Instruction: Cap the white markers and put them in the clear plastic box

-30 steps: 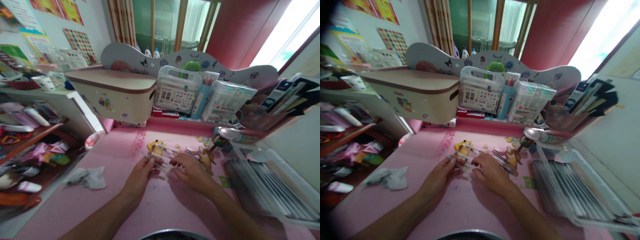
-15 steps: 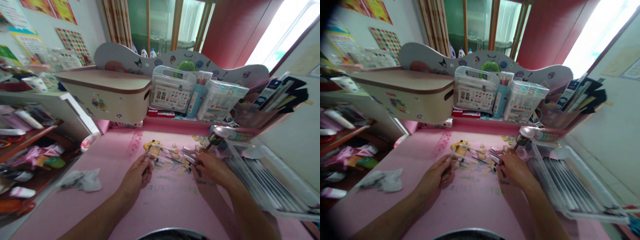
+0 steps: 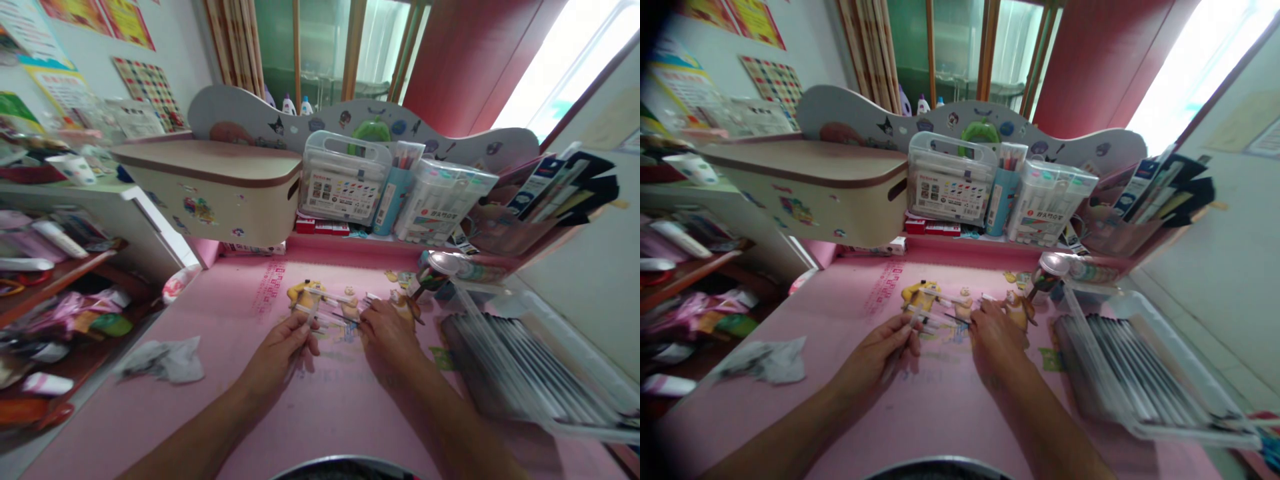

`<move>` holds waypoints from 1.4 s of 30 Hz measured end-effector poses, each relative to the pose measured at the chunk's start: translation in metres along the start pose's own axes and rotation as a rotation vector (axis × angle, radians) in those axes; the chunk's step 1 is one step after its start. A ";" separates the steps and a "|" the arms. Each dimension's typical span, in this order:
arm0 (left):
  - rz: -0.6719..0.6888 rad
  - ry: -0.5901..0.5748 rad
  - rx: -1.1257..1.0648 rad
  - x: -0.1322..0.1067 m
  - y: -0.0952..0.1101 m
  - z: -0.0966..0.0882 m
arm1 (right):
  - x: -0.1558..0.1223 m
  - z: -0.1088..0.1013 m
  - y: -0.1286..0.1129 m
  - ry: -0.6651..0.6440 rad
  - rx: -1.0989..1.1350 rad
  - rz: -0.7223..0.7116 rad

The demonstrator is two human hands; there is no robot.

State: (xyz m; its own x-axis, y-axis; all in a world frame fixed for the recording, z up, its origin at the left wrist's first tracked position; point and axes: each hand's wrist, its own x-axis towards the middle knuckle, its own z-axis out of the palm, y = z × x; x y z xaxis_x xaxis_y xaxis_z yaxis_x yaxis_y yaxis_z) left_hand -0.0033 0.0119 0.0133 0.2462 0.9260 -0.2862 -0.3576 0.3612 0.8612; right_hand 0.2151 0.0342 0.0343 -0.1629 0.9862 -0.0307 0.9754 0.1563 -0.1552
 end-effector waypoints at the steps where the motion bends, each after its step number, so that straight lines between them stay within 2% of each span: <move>1: 0.002 -0.010 0.002 -0.001 0.000 0.000 | 0.001 0.004 -0.004 0.001 -0.005 0.013; 5: -0.015 -0.051 0.004 -0.002 -0.002 0.000 | 0.003 0.010 -0.013 -0.035 0.002 0.034; 10: -0.107 -0.038 -0.018 -0.002 -0.008 0.000 | 0.004 0.005 -0.001 0.027 0.140 0.030; 13: -0.140 -0.036 0.014 -0.004 -0.009 0.002 | 0.003 0.001 0.006 0.042 0.476 0.014; 18: -0.142 -0.121 0.079 -0.009 -0.014 0.006 | -0.003 -0.011 -0.007 0.029 1.374 0.028; 21: -0.157 -0.205 0.058 -0.011 -0.017 0.009 | -0.008 -0.018 -0.018 0.091 1.585 0.030; 25: -0.106 -0.240 0.069 -0.012 -0.015 0.013 | -0.010 -0.020 -0.022 0.101 1.607 0.036; 32: 0.005 -0.272 0.223 -0.013 -0.008 0.012 | -0.009 -0.015 -0.019 0.080 1.553 0.038; 38: -0.014 -0.248 0.215 -0.015 -0.008 0.011 | -0.009 -0.013 -0.018 0.033 1.524 0.001; 42: 0.010 -0.247 0.249 -0.017 -0.002 0.013 | -0.012 -0.011 -0.021 -0.010 1.511 -0.032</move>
State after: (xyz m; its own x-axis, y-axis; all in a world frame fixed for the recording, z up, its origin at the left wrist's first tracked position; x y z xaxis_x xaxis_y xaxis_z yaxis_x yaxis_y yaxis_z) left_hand 0.0050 -0.0056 0.0217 0.4652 0.8639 -0.1932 -0.1377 0.2862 0.9482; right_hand 0.1986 0.0202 0.0486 -0.1877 0.9821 -0.0136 -0.0927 -0.0315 -0.9952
